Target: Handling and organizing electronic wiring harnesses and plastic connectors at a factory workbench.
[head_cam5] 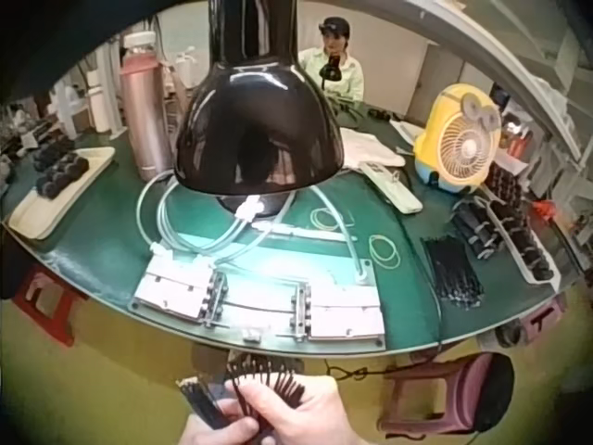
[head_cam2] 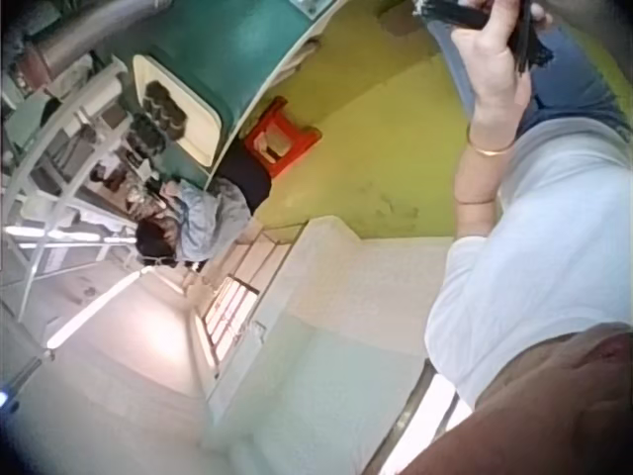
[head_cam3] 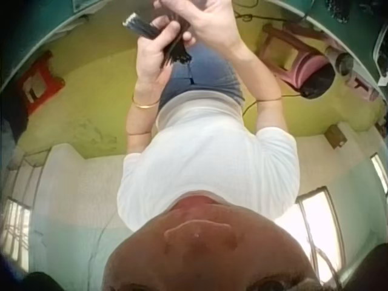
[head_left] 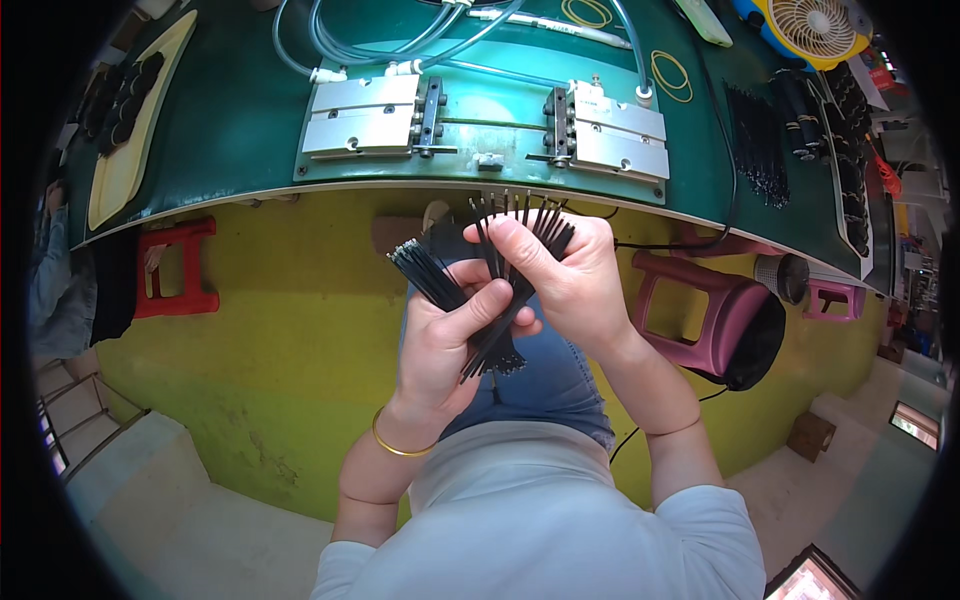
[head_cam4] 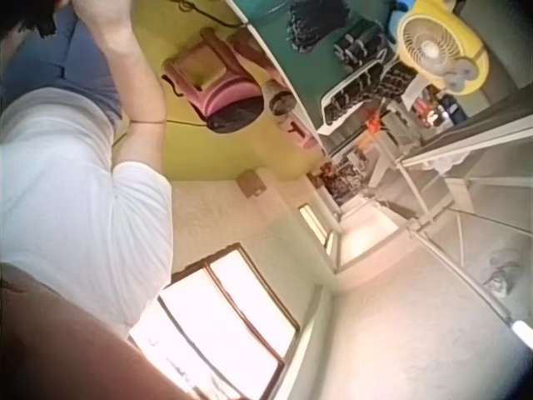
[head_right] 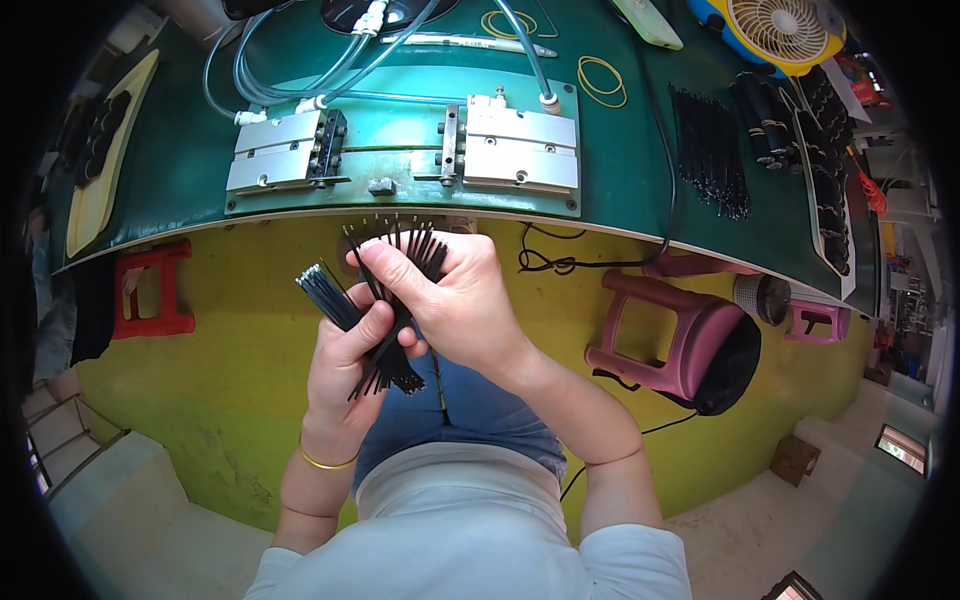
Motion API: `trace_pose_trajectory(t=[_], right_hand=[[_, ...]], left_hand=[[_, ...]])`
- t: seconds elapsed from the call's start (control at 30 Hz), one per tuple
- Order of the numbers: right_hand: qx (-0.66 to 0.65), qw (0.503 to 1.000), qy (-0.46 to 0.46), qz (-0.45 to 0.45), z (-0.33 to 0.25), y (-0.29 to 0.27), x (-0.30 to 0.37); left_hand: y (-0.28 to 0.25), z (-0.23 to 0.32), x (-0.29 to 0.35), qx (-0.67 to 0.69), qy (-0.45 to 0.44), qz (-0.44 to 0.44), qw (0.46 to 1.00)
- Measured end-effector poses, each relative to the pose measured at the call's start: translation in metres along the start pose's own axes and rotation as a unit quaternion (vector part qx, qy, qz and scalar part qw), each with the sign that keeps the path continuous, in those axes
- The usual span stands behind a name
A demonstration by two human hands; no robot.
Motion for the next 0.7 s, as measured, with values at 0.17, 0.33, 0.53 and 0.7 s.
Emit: trace_pose_trajectory(t=[0.17,0.33,0.53,0.7], right_hand=[[0.019,0.999,-0.027,0.022,-0.002,-0.001,-0.001],[0.051,0.997,-0.041,0.050,-0.007,-0.006,-0.001],[-0.020,0.996,-0.042,0.071,0.000,-0.006,-0.010],[0.031,0.994,-0.037,0.097,0.000,-0.008,-0.014]], left_hand=[[-0.003,-0.001,-0.001,0.001,0.004,0.015,1.000],[-0.004,0.001,-0.003,0.003,0.010,0.033,0.999],[-0.004,0.003,-0.009,0.004,0.025,0.035,0.999],[-0.003,0.002,-0.019,0.018,0.023,0.009,1.000]])
Point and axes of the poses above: each hand's wrist, its own x-axis away from the middle knuckle, its own y-axis out of the palm, z = x × y, the point moved 7 cm from there along -x, towards the middle knuckle, and after that the axes turned 2 degrees about y, right-handed, at the moved point
